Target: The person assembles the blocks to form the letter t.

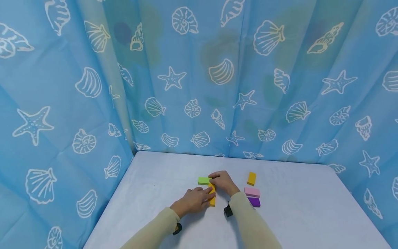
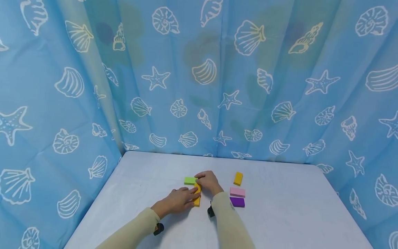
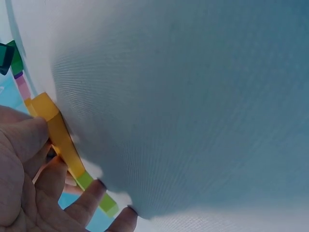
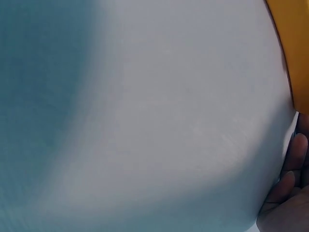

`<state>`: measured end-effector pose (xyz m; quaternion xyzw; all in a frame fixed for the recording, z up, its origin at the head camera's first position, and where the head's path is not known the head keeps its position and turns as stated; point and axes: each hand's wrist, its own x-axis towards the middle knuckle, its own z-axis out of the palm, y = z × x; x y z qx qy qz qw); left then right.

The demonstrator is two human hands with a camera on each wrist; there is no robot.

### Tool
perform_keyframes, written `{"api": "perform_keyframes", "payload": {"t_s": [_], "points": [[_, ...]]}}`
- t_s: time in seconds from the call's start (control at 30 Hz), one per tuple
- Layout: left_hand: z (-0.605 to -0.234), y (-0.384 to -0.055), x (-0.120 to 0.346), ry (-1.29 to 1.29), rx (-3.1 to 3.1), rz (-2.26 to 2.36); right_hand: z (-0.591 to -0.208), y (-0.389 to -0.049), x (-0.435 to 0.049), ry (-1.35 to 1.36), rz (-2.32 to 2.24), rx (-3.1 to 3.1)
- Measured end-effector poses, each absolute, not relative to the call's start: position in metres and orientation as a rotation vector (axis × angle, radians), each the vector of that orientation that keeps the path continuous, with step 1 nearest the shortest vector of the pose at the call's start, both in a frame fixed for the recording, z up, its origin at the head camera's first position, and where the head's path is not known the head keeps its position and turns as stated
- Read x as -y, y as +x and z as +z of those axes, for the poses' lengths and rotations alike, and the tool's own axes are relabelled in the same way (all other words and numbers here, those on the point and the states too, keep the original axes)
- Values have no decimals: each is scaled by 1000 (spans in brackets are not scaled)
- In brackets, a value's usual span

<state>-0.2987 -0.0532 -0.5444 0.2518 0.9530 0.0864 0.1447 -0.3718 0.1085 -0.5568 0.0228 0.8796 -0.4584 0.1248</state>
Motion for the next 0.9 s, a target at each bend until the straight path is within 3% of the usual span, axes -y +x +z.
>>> {"api": "perform_keyframes", "payload": {"t_s": [0.9], "points": [[-547,-299,53,708,-2741,280,-539,-389,-128,-17,-1135,-2608]]}}
